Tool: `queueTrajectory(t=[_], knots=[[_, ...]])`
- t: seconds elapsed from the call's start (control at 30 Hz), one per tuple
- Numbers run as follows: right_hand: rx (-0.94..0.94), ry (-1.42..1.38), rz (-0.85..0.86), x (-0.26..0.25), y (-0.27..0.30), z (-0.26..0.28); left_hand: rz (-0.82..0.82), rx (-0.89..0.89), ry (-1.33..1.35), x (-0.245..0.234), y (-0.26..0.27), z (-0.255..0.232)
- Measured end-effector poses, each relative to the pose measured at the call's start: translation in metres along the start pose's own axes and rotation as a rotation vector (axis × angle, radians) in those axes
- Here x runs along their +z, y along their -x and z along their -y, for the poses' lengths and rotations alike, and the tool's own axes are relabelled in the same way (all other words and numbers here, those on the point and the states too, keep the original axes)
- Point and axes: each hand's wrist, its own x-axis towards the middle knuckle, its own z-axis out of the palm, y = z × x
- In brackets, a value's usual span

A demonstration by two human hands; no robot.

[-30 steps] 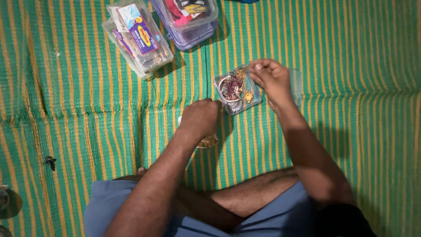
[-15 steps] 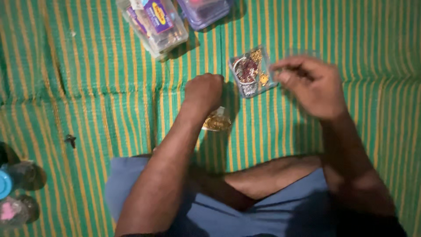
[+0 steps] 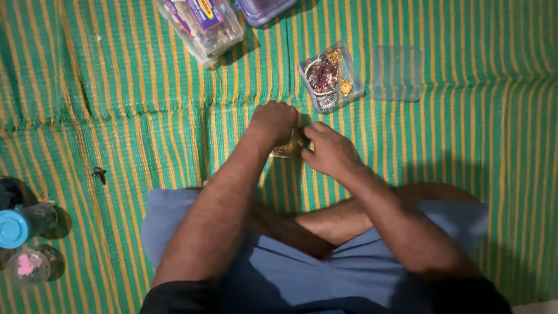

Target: The person sits on a mat and handles several gold-colored necklaces. They pick up each necklace, untangle it, and lay it out on the mat. The person also places some of the jewelry into a small white paper packet.

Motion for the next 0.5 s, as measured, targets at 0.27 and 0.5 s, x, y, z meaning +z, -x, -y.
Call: queueTrajectory(t=[0.27, 0.5], knots=[[0.052, -0.026, 0.176, -0.001, -0.018, -0.011, 0.08, 0.006, 0.059, -0.002, -0.003, 0.004], [0.108, -0.071, 0.232, -0.008, -0.022, -0.004, 0.054, 0.014, 0.057, -0.001, -0.004, 0.009]])
